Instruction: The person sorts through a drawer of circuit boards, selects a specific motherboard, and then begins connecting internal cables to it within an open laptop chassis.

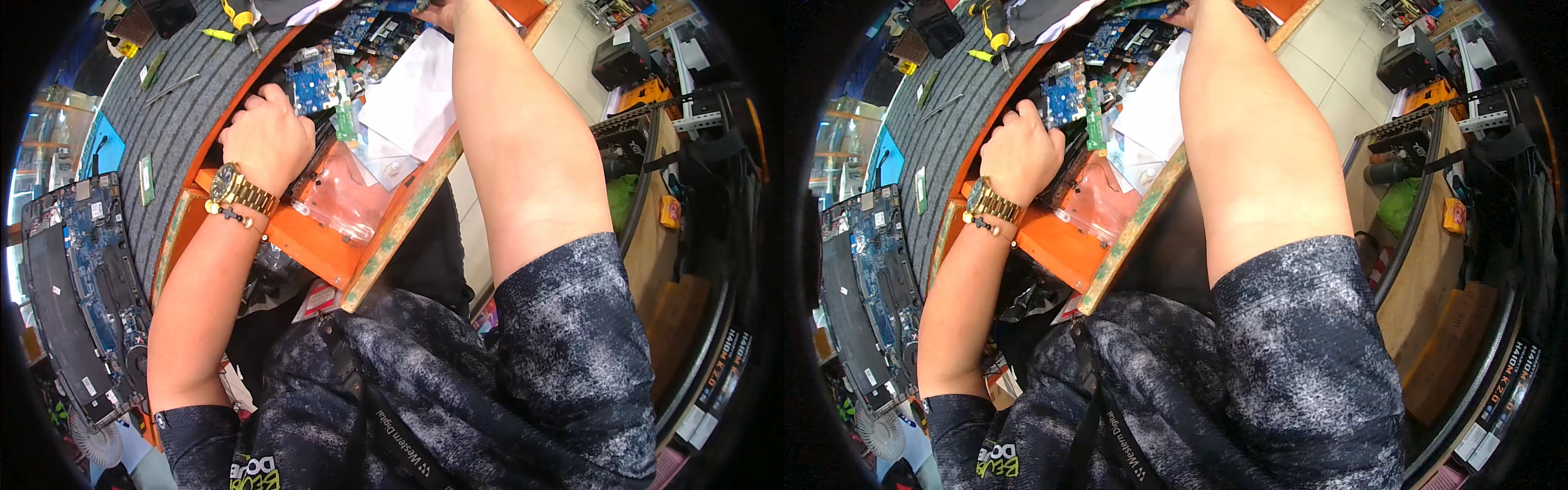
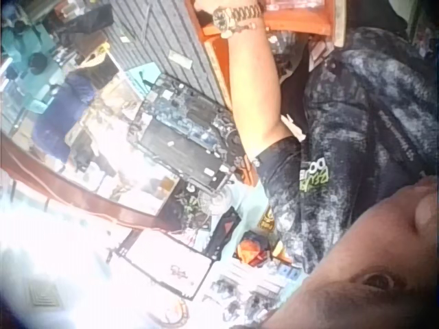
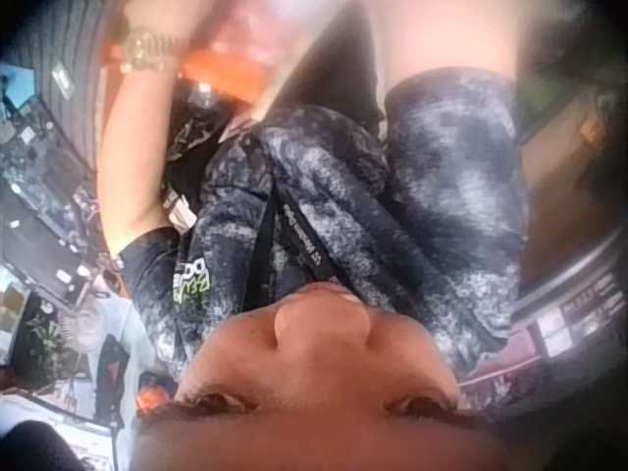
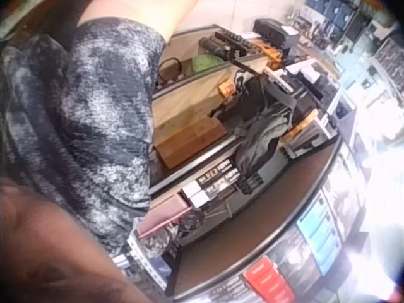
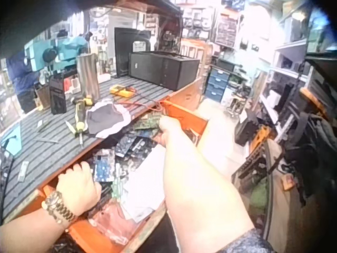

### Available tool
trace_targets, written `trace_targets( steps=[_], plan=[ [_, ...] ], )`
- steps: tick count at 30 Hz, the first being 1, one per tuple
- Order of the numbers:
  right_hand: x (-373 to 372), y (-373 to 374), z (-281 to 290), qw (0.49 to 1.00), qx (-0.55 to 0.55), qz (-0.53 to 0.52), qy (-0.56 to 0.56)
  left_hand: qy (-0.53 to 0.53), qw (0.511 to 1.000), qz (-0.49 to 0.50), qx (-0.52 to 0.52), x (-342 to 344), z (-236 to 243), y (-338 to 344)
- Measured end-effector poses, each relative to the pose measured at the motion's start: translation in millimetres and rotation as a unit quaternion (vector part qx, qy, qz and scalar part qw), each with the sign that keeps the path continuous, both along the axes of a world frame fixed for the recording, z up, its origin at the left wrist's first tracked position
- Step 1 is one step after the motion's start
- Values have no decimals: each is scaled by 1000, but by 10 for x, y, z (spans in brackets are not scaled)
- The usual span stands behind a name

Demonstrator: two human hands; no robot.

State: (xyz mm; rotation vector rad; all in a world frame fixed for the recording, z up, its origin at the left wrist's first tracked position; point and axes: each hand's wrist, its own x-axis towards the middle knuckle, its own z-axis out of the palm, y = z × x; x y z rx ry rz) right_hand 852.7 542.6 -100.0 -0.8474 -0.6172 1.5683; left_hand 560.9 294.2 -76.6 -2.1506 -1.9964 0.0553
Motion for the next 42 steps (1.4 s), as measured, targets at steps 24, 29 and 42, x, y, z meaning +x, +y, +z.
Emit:
trace_targets(
  steps=[24,29,42],
  plan=[
    [28,-194,263,970,-98,-215,-52,-23,997,12,-66,-30,154,-31],
    [87,-216,283,968,-73,-229,-73,-59,997,-56,-10,183,244,-15],
    [44,-326,381,974,-47,-203,-85,-74,987,-142,4,599,-17,498]
  ],
)
